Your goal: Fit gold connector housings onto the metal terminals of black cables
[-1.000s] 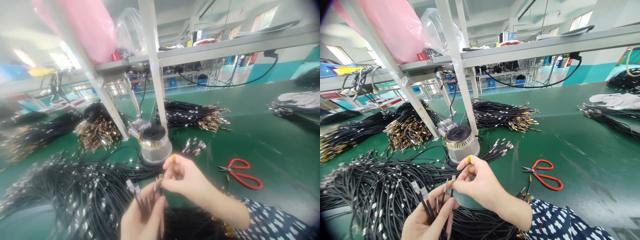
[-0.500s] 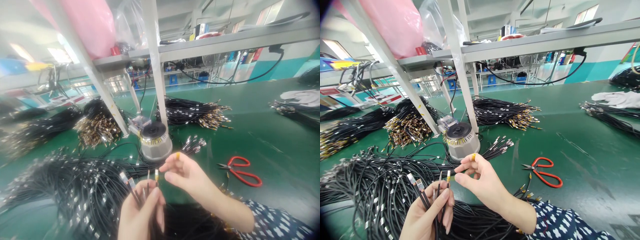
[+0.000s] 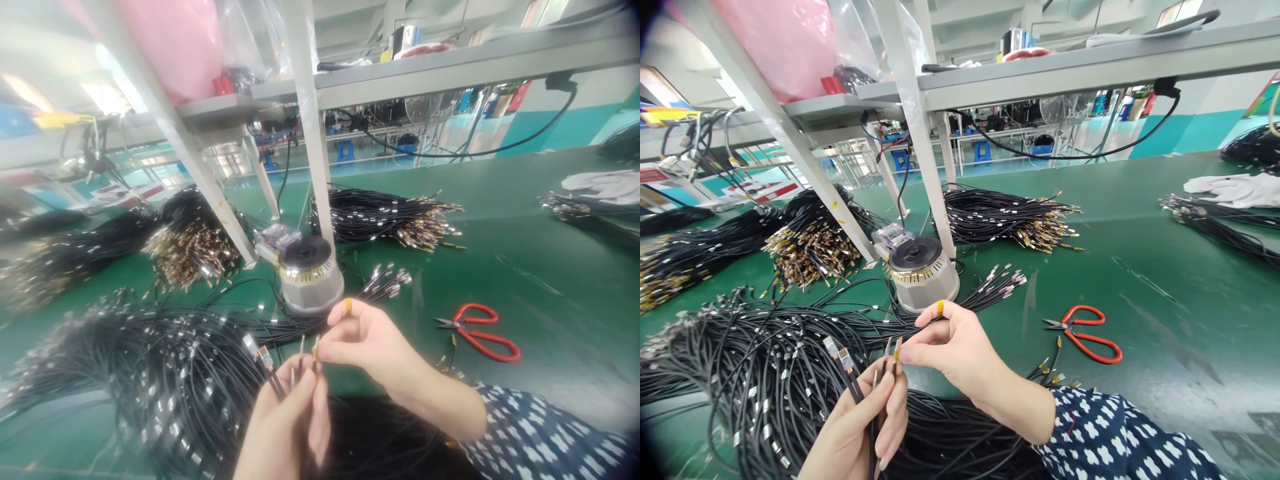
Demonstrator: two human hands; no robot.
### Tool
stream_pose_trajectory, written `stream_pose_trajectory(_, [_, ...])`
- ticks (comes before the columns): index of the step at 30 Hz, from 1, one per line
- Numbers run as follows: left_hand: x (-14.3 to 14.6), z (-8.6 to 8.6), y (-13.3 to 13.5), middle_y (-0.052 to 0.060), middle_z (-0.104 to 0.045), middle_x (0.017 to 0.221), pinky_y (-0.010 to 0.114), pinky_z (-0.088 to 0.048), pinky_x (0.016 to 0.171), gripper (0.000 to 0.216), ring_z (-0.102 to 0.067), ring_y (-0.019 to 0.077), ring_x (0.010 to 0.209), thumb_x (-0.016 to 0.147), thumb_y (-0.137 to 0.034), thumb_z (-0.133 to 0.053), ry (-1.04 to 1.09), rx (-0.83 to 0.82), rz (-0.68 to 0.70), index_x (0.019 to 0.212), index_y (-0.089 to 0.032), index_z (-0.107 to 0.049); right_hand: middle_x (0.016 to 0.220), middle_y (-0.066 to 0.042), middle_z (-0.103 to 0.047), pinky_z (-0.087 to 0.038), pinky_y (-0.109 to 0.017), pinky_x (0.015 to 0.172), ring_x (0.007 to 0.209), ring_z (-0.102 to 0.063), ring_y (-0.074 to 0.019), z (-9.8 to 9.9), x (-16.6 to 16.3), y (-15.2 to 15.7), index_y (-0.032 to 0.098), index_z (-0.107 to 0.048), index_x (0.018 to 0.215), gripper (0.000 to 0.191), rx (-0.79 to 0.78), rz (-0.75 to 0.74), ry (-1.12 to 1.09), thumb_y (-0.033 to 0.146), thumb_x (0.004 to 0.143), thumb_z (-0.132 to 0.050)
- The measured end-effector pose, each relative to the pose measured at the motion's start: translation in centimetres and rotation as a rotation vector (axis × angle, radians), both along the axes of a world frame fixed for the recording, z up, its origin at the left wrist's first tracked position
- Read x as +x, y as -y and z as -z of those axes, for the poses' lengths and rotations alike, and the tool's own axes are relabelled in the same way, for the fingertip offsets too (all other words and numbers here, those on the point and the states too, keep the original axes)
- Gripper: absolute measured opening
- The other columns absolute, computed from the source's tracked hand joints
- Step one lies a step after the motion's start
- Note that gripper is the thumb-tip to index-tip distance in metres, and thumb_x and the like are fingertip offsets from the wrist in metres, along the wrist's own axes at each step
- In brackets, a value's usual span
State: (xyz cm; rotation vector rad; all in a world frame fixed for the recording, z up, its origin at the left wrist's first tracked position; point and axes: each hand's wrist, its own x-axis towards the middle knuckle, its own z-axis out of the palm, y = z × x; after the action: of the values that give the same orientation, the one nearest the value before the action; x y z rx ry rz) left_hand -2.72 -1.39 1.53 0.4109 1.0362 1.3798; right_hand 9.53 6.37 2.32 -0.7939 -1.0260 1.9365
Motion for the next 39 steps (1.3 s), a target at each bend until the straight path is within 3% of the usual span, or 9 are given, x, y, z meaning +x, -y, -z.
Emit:
stream_pose_trajectory(5, [-0.3, 0.1, -0.5, -0.008, -0.043, 0.040, 0.015, -0.025, 0.035, 0.037, -0.029, 0.0004, 0.030, 0.077, -0.041, -0.075, 0.062, 0.028, 0.171, 0.061, -0.015, -0.055, 0.067, 0.002, -0.071, -0.050, -0.027, 0.071, 0.065, -0.065, -0.0108, -0.1, -0.2, 0.1, 0.017, -0.049, 0.078, 0.042, 0.021, -0.011, -0.073, 0.019, 0.059, -0.086])
stream_pose_trajectory(9, [-0.4, 0.5, -0.9, -0.008, -0.050, 0.050, 0.016, -0.018, 0.033, 0.030, -0.026, -0.0001, 0.029, 0.069, -0.037, -0.082, 0.072, 0.004, 0.131, 0.073, -0.017, -0.060, 0.066, 0.005, -0.067, -0.047, -0.028, 0.071, 0.065, -0.062, -0.0110, 0.2, -0.5, 0.4, 0.019, -0.044, 0.072, 0.036, 0.119, 0.092, -0.031, 0.012, 0.065, -0.079])
stream_pose_trajectory(13, [-0.4, 0.6, -0.8, -0.008, -0.046, 0.043, 0.017, -0.020, 0.037, 0.031, -0.027, 0.0012, 0.032, 0.076, -0.037, -0.076, -0.066, 0.029, 0.129, 0.064, -0.016, -0.057, 0.065, 0.006, -0.065, -0.045, -0.028, 0.072, 0.067, -0.060, -0.0108, 0.3, -0.5, 0.6, 0.020, -0.043, 0.071, 0.034, 0.196, 0.147, 0.066, 0.008, 0.066, -0.075])
stream_pose_trajectory(19, [-0.5, 0.4, -0.6, -0.006, -0.042, 0.034, 0.017, -0.023, 0.040, 0.039, -0.028, 0.0022, 0.031, 0.079, -0.044, -0.071, -0.093, 0.029, 0.173, 0.058, -0.015, -0.056, 0.066, 0.004, -0.069, -0.048, -0.027, 0.069, 0.064, -0.063, -0.0112, 0.4, 0.1, 0.1, 0.019, -0.047, 0.084, 0.043, 0.015, -0.037, -0.095, 0.016, 0.062, -0.084])
stream_pose_trajectory(23, [-0.6, 0.5, -0.7, -0.006, -0.050, 0.039, 0.016, -0.018, 0.034, 0.032, -0.028, 0.0012, 0.028, 0.073, -0.040, -0.078, 0.039, 0.045, 0.226, 0.063, -0.015, -0.060, 0.071, 0.004, -0.069, -0.049, -0.025, 0.067, 0.064, -0.063, -0.0100, 0.2, 0.2, -0.1, 0.019, -0.050, 0.084, 0.047, 0.006, -0.078, -0.114, 0.018, 0.057, -0.088])
stream_pose_trajectory(28, [-0.8, 1.0, -0.7, -0.005, -0.054, 0.041, 0.014, -0.025, 0.032, 0.025, -0.029, 0.0005, 0.027, 0.072, -0.035, -0.080, 0.185, 0.076, 0.302, 0.070, -0.014, -0.066, 0.064, 0.005, -0.069, -0.049, -0.022, 0.064, 0.060, -0.064, -0.0095, 0.3, 0.1, -0.2, 0.018, -0.052, 0.082, 0.046, -0.045, -0.130, -0.158, 0.015, 0.055, -0.089])
stream_pose_trajectory(33, [-0.6, 0.7, -1.0, -0.003, -0.057, 0.047, 0.014, -0.026, 0.032, 0.024, -0.035, 0.0004, 0.027, 0.071, -0.034, -0.081, 0.110, 0.021, 0.219, 0.070, -0.013, -0.068, 0.071, 0.002, -0.073, -0.049, -0.022, 0.068, 0.064, -0.066, -0.0098, 1.0, 0.9, -0.7, 0.017, -0.053, 0.087, 0.037, -0.008, -0.173, -0.213, 0.017, 0.066, -0.084])
stream_pose_trajectory(36, [-0.4, 0.3, -1.2, 0.002, -0.065, 0.059, 0.015, -0.032, 0.034, 0.029, -0.048, 0.0057, 0.037, 0.066, -0.037, -0.084, 0.029, -0.016, 0.134, 0.069, -0.013, -0.068, 0.068, 0.000, -0.073, -0.046, -0.021, 0.061, 0.058, -0.063, -0.0093, 1.2, 2.5, -1.7, 0.018, -0.055, 0.092, 0.033, 0.021, -0.321, -0.209, 0.026, 0.072, -0.079])
stream_pose_trajectory(39, [-0.2, 0.2, -1.2, -0.001, -0.057, 0.056, 0.017, -0.037, 0.038, 0.028, -0.047, 0.0071, 0.044, 0.063, -0.034, -0.086, -0.056, -0.003, 0.091, 0.066, -0.013, -0.067, 0.066, -0.002, -0.072, -0.042, -0.019, 0.054, 0.056, -0.061, -0.0093, 1.0, 3.9, -2.6, 0.016, -0.057, 0.087, 0.027, 0.078, -0.403, -0.140, 0.038, 0.079, -0.072])
